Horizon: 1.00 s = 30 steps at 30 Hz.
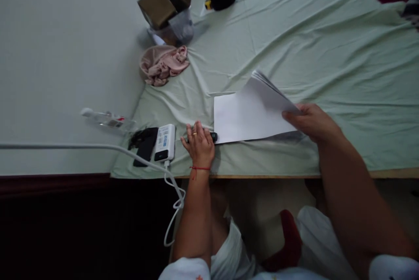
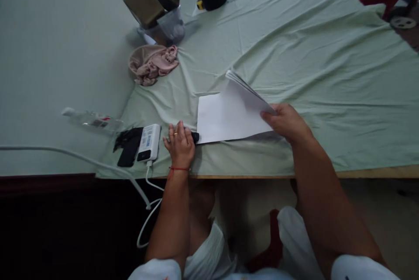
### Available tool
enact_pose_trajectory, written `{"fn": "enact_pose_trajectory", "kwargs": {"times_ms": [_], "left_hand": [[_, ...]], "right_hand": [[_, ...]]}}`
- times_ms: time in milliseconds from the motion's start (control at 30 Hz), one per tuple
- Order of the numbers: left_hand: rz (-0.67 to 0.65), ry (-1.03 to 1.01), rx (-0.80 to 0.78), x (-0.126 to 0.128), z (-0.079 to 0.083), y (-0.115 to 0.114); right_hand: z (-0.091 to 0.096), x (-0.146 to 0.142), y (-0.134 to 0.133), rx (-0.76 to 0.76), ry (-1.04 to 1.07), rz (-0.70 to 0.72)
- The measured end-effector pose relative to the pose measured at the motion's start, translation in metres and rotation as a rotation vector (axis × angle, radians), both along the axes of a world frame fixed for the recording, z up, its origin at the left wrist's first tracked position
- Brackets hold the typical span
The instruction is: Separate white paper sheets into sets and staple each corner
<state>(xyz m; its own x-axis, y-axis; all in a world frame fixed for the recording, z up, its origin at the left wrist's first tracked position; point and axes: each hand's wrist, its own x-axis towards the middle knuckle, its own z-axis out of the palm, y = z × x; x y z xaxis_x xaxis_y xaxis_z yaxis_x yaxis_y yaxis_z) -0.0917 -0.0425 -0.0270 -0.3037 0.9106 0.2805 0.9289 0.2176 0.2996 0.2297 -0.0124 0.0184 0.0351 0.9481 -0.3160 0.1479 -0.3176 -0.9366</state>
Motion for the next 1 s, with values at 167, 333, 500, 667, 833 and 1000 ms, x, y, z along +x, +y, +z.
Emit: {"fn": "enact_pose_trajectory", "kwargs": {"times_ms": [167,333,500,667,833,1000], "left_hand": [[0.051,-0.108,0.138,-0.003,-0.006,0.008],[-0.096,-0.278,0.512,0.004,0.006,0.005],[-0.209,-0.757,0.657,0.034,0.032,-0.001],[-0.281,-1.381,0.521,0.039,0.054,0.009],[-0.295,-1.512,0.238,0.037,0.051,0.010],[-0.222,-1.505,0.153,0.059,0.038,0.010]], "right_hand": [[-0.009,0.003,0.003,0.133,-0.046,-0.135],[-0.004,0.020,0.005,0.246,0.062,-0.352],[0.000,0.031,0.007,0.280,0.398,-0.507],[-0.001,0.032,0.003,0.307,0.491,-0.428],[-0.005,0.043,-0.004,0.333,0.441,-0.151],[0.001,0.055,-0.004,0.255,0.291,-0.160]]}}
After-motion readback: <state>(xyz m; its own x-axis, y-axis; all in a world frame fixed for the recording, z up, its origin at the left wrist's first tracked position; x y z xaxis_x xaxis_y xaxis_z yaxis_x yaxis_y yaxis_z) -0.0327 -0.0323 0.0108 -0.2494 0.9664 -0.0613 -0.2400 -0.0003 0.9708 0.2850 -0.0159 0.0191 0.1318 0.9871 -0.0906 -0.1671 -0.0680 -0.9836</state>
